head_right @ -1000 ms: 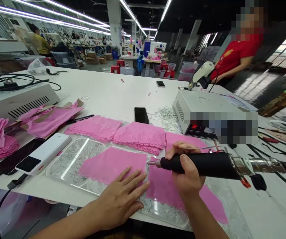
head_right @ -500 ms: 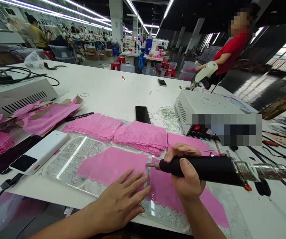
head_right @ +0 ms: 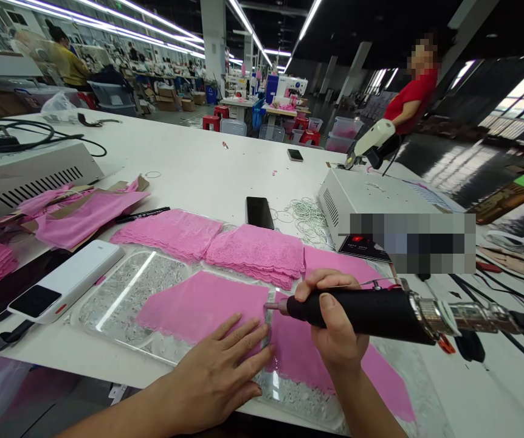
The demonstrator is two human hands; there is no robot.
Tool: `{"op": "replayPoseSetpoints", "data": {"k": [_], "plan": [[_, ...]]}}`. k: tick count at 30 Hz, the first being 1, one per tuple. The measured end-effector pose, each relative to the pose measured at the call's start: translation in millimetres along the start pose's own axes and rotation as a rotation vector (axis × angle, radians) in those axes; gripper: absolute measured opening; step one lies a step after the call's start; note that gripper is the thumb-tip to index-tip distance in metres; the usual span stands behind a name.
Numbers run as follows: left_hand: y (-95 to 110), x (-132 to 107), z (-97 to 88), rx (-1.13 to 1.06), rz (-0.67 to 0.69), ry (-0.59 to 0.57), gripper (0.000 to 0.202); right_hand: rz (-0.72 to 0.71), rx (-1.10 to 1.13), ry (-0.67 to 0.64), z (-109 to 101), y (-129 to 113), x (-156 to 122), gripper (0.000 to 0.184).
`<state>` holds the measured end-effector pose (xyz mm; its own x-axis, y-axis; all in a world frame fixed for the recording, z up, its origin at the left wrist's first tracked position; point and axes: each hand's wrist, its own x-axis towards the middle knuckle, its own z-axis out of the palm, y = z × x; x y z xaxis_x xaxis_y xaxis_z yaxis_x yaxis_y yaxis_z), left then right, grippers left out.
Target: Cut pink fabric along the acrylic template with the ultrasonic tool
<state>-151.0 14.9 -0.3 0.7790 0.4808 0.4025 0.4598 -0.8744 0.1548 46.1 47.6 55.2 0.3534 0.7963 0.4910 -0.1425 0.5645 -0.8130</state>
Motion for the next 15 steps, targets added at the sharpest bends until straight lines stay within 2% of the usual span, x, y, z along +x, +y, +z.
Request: {"op": "replayPoseSetpoints", "data": {"k": [4, 9, 15], "plan": [[1, -3, -2.5, -0.009, 0.036, -0.011, 0.048, 0.014, -0.002, 0.004, 0, -1, 0, 0.007], [7, -15, -10.2, 0.010, 0.155, 0.049, 0.040, 0.045, 0.074, 0.032, -8, -7, 1, 0.013], [13, -22, -11.1, 0.003, 0.109, 0.090, 0.036, 0.100, 0.083, -0.032, -14, -13, -4, 0.018]]}}
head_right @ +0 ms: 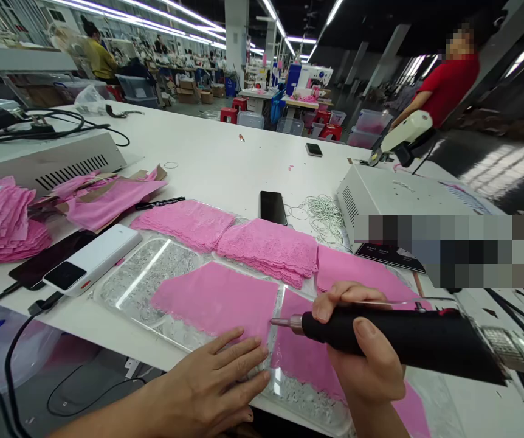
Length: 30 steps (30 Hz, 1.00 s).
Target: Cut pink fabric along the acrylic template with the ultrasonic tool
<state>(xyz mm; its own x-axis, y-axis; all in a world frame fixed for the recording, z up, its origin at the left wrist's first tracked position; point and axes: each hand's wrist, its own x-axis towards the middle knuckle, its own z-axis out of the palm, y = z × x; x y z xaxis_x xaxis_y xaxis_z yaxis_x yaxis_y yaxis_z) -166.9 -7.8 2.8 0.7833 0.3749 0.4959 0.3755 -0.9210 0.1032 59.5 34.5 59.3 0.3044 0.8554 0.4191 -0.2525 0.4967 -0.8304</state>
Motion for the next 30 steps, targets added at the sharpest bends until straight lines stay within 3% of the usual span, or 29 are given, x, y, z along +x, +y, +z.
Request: {"op": "replayPoseSetpoints", "data": {"k": [20, 25, 30], "plan": [[-1, 3, 0.3, -0.008, 0.025, 0.026, 0.035, -0.026, 0.014, -0.112, 3, 1, -4, 0.012], [1, 5, -2.2, -0.029, -0.017, 0.040, 0.034, 0.000, 0.020, -0.018, -1, -3, 3, 0.014], [5, 24, 3.6, -0.011, -0.077, 0.050, 0.031, -0.040, -0.014, 0.125, -18, -16, 16, 0.016]]}}
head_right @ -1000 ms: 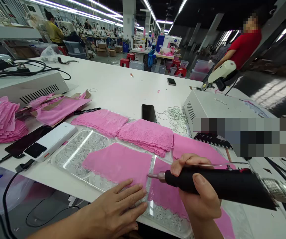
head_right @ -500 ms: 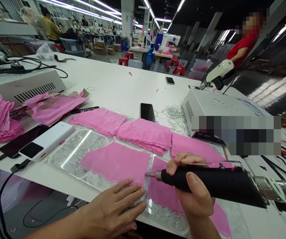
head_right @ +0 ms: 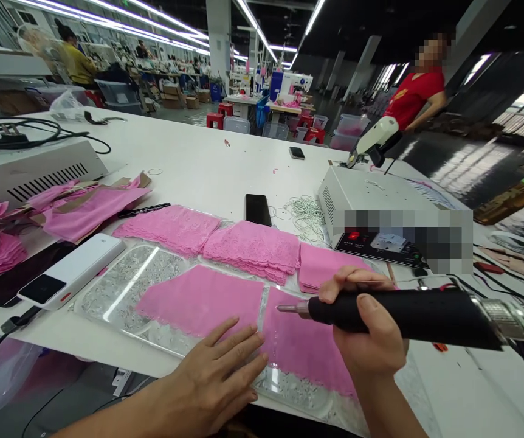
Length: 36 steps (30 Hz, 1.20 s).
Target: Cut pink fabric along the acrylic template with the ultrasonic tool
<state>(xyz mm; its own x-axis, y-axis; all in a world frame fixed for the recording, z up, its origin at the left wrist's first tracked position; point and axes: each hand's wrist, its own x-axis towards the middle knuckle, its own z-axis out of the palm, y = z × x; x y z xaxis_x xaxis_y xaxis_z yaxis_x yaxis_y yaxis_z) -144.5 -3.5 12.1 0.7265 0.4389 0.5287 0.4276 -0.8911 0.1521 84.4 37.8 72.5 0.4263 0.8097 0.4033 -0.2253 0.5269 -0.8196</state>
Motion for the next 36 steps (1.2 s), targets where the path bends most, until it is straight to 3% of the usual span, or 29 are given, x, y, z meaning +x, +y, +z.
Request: {"op": "replayPoseSetpoints", "data": {"k": [7, 14, 24, 36], "plan": [[4, 15, 10.6, 0.044, 0.012, -0.064, 0.031, 0.002, -0.055, 0.058, -25, 2, 5, 0.016], [3, 27, 8.6, 0.078, 0.051, -0.105, 0.032, -0.031, -0.025, 0.053, -29, 2, 11, 0.015], [1, 50, 58.1, 0.180, 0.039, 0.018, 0.037, -0.129, -0.048, 0.033, -24, -2, 36, 0.014], [0, 50, 49.3, 0.091, 0.022, -0.111, 0.047, -0.054, -0.097, 0.203, -52, -18, 42, 0.017]]}}
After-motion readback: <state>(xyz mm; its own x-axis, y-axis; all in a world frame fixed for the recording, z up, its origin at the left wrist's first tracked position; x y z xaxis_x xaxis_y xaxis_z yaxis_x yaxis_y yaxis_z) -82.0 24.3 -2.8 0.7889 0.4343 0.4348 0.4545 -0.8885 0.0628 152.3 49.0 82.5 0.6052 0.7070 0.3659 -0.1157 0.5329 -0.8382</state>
